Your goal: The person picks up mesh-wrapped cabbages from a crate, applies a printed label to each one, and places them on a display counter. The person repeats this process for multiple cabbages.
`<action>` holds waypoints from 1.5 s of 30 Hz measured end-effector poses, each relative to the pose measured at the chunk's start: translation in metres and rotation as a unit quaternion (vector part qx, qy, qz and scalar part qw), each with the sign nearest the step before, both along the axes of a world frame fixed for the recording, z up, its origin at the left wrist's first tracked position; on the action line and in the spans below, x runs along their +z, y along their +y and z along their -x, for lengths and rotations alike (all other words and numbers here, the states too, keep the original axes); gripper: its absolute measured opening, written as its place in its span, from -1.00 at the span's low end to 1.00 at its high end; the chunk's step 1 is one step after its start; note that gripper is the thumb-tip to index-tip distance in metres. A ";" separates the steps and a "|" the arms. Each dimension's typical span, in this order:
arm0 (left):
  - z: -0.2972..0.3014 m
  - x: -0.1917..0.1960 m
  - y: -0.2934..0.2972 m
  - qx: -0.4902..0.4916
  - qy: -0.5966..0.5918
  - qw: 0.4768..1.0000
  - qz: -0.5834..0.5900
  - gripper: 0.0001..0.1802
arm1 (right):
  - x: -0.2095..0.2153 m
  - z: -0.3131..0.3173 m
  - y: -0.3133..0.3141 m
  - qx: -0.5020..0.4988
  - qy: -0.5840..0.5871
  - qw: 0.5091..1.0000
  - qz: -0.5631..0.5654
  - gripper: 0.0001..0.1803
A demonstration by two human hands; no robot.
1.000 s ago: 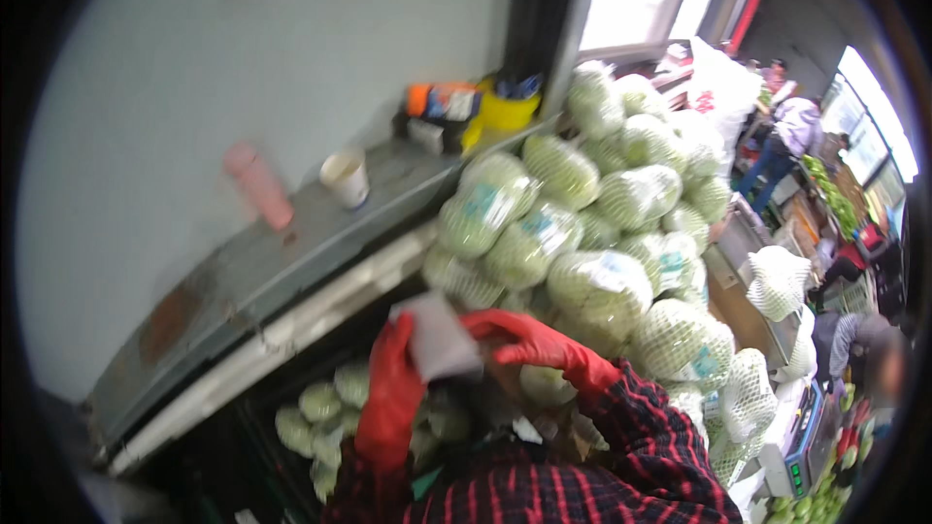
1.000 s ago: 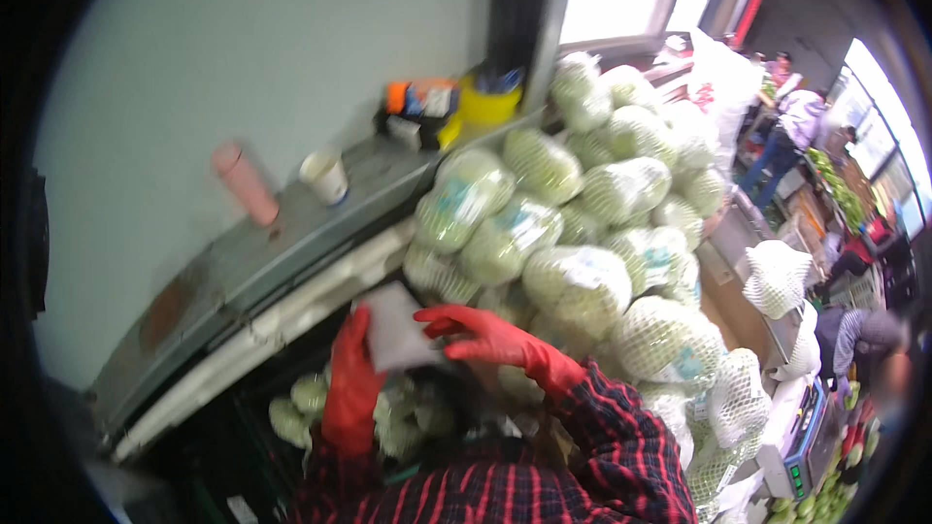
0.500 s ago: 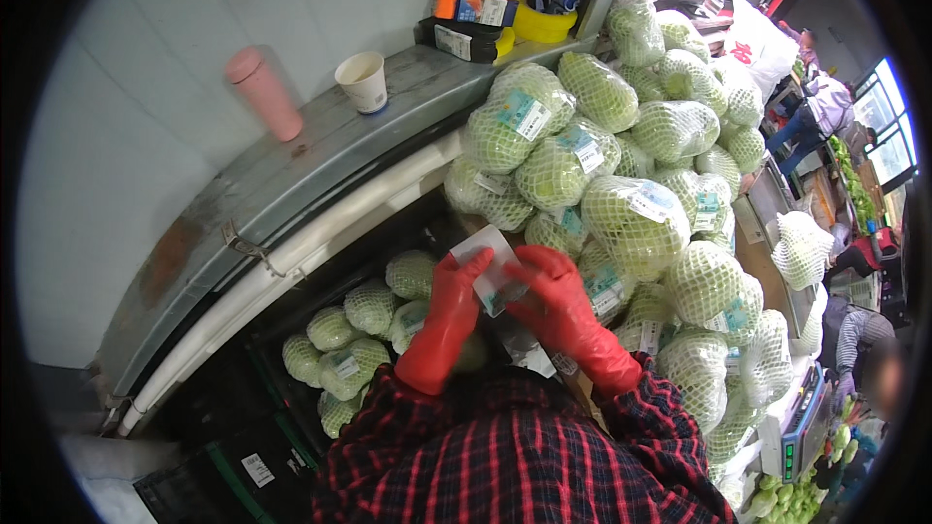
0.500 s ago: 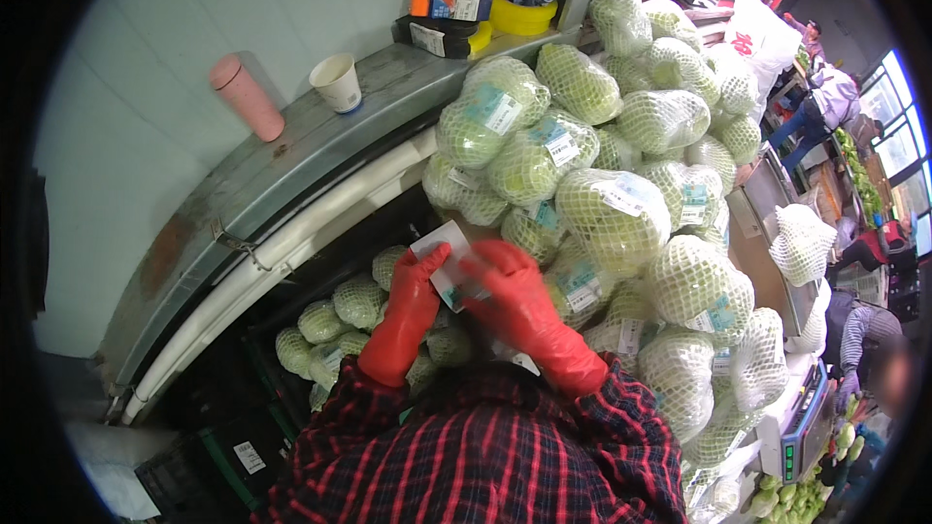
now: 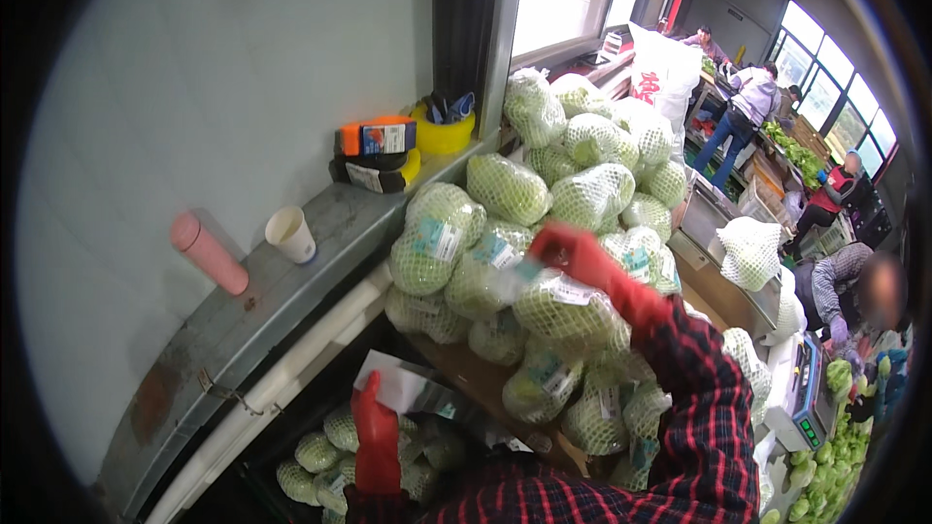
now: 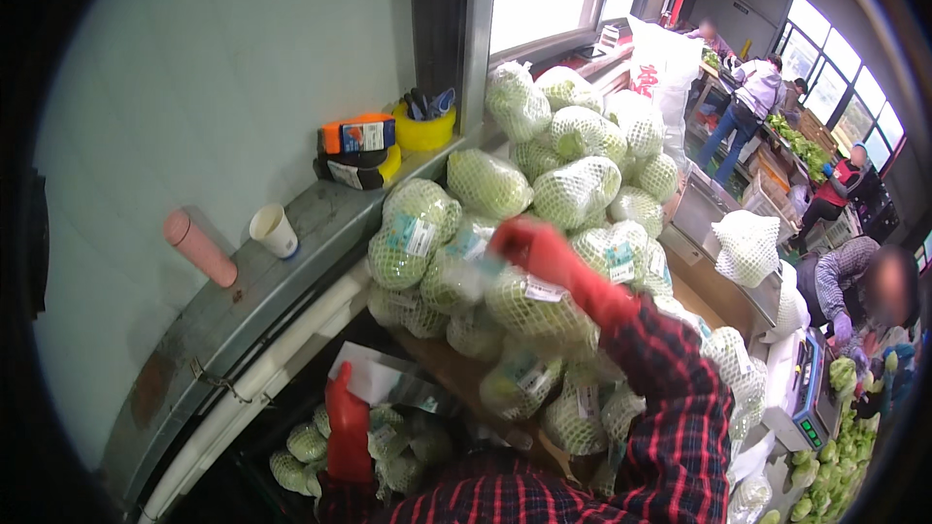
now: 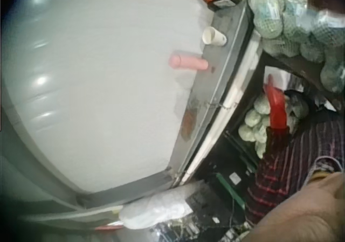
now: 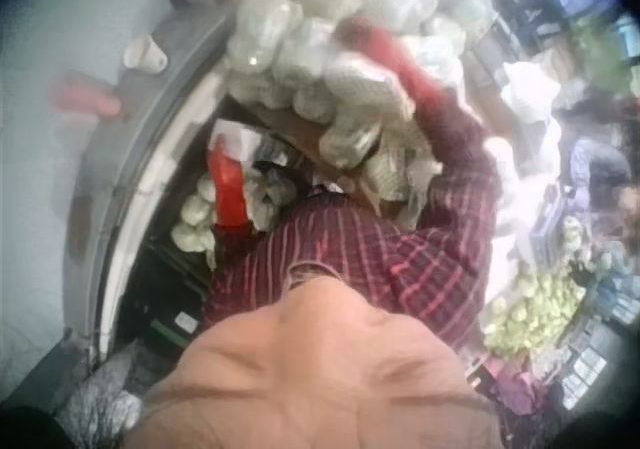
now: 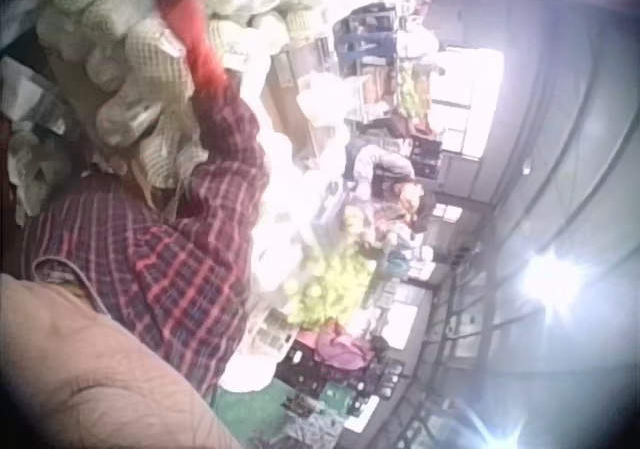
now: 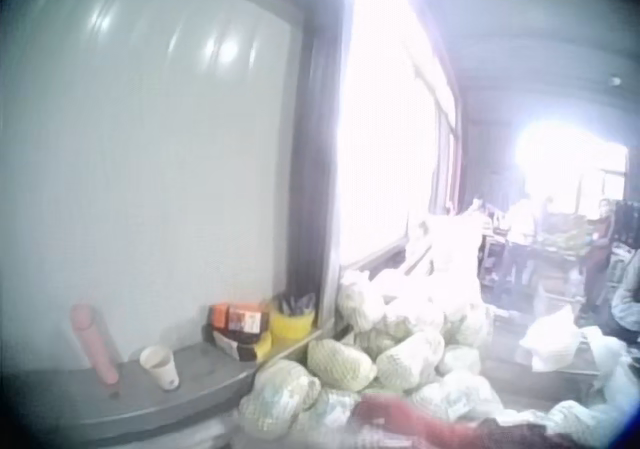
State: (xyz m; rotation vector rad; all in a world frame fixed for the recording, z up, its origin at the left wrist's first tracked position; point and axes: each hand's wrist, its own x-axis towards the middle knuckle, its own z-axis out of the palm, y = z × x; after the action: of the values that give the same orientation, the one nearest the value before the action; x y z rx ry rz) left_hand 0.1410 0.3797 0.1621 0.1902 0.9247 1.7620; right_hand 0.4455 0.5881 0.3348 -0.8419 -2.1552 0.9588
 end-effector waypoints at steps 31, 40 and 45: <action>-0.075 0.016 -0.056 -0.068 -0.029 0.993 0.088 -0.48 | -0.065 0.059 0.191 -0.229 -0.318 0.919 -0.044 -0.22; -0.060 0.139 -0.009 -0.175 0.191 0.960 -0.105 -0.45 | -0.054 0.050 -0.104 0.206 0.231 0.915 0.257 -0.49; -0.041 0.111 0.048 -0.213 -0.057 0.967 -0.131 -0.42 | -0.089 0.063 -0.183 -0.043 0.204 0.937 0.281 -0.48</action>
State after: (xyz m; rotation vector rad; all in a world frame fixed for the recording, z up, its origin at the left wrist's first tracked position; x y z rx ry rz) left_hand 0.1818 0.4280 0.2732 0.4213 0.5168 1.4688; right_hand 0.3827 0.4051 0.2460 -0.8849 -1.4924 1.5833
